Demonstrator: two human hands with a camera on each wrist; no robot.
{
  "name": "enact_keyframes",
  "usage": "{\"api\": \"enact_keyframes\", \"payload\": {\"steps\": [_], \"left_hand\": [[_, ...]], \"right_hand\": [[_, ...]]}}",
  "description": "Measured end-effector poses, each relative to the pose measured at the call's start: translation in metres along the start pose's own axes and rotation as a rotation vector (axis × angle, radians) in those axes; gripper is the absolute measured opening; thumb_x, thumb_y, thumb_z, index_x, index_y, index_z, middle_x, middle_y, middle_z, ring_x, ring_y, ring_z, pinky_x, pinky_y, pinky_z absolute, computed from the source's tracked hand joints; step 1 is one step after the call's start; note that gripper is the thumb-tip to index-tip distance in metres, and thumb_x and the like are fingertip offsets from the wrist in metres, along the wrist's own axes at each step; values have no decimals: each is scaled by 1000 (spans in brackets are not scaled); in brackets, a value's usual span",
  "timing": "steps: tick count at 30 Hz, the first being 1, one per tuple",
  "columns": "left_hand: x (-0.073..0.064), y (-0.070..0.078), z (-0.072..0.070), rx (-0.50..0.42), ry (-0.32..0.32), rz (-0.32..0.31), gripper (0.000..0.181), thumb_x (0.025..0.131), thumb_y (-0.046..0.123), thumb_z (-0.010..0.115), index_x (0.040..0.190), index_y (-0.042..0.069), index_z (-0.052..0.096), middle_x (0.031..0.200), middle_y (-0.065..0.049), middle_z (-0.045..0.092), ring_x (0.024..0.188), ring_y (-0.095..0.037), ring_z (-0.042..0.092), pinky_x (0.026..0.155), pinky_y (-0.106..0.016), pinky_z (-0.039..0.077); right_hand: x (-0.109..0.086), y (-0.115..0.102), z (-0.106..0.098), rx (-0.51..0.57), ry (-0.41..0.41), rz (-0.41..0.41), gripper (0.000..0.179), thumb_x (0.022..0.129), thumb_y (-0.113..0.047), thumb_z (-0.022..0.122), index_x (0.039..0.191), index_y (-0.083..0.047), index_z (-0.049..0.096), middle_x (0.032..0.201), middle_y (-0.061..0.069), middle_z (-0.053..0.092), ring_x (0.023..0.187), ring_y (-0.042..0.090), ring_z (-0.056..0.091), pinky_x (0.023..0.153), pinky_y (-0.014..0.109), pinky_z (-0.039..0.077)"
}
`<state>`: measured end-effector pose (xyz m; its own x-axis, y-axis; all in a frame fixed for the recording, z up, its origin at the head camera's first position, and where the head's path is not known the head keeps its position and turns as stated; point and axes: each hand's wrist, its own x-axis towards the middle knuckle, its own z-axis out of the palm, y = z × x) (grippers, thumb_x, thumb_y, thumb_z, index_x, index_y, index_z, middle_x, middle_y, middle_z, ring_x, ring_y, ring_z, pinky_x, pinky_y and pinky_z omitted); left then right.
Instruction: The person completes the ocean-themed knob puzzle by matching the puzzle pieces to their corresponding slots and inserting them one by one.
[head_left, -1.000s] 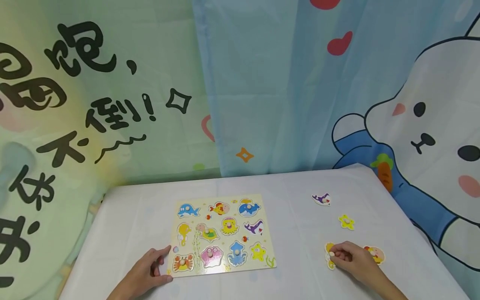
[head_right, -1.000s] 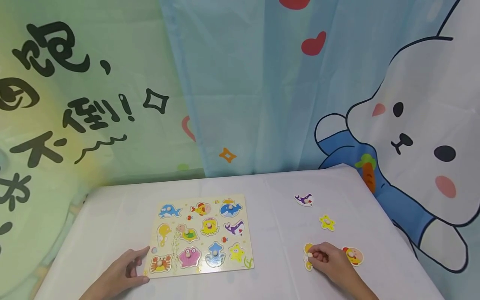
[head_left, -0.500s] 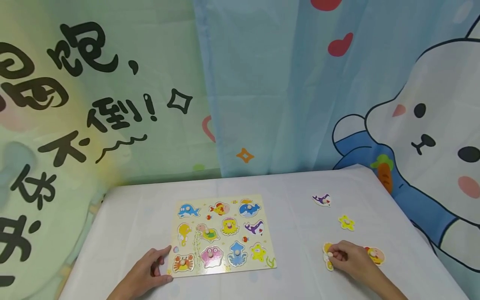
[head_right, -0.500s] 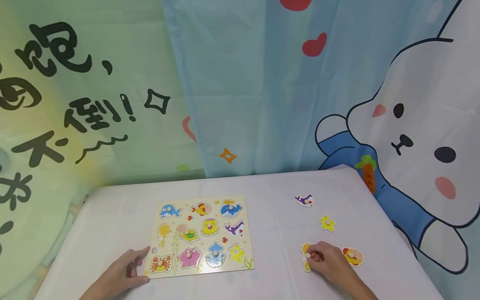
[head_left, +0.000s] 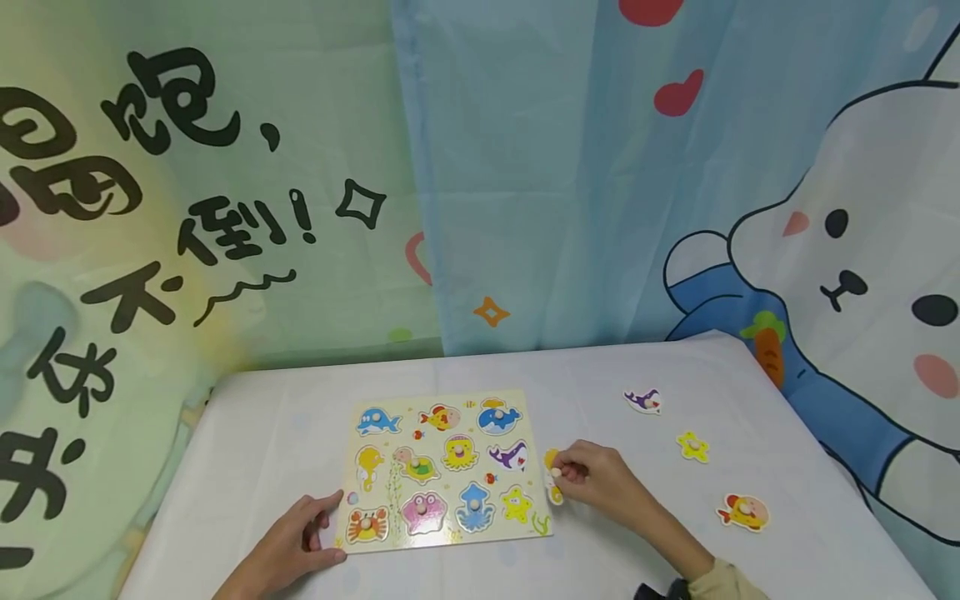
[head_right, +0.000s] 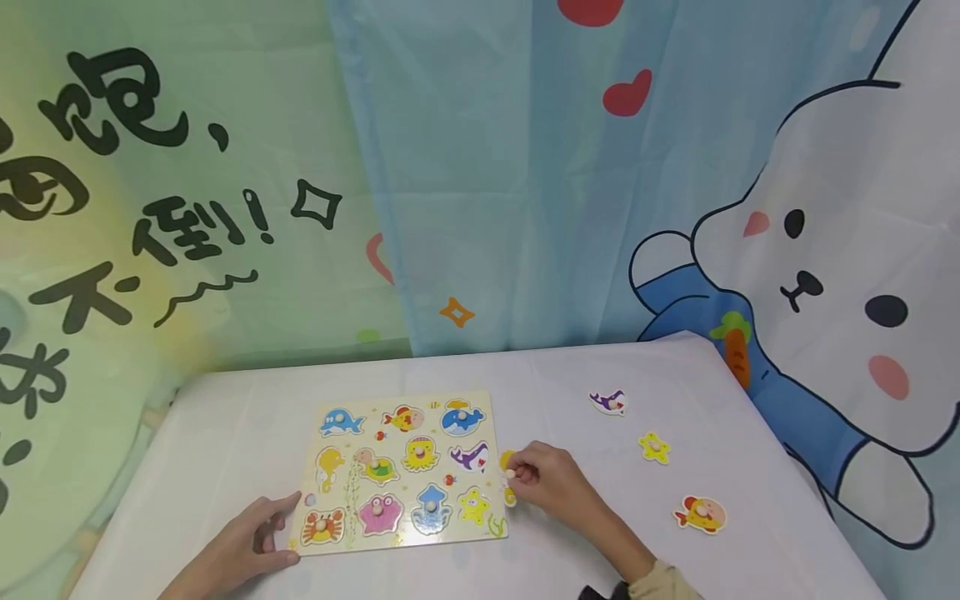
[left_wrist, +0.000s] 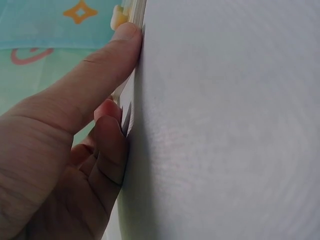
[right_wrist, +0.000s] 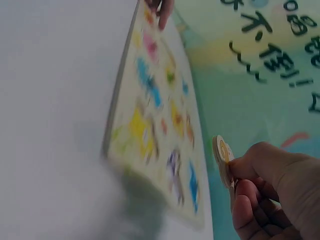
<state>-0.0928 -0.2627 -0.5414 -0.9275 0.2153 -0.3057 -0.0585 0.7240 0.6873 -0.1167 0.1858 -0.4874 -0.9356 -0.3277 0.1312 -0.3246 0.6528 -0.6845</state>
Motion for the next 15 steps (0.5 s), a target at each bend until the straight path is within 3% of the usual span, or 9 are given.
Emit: {"api": "enact_keyframes", "payload": {"steps": [10, 15], "left_hand": [[0, 1, 0, -17, -32, -6, 93, 69, 44, 83, 144, 4, 44, 95, -2, 45, 70, -5, 44, 61, -19, 41], [-2, -1, -2, -48, -51, -1, 94, 70, 44, 82, 144, 1, 43, 95, -3, 46, 70, -6, 45, 61, -19, 43]], "right_hand": [[72, -72, 82, 139, -192, -128, 8, 81, -4, 72, 89, -4, 72, 76, -2, 60, 68, -2, 47, 63, 12, 45], [101, -94, 110, 144, -241, -142, 6, 81, -3, 70, 85, -5, 73, 74, -2, 60, 66, -3, 45, 63, 11, 43]]}}
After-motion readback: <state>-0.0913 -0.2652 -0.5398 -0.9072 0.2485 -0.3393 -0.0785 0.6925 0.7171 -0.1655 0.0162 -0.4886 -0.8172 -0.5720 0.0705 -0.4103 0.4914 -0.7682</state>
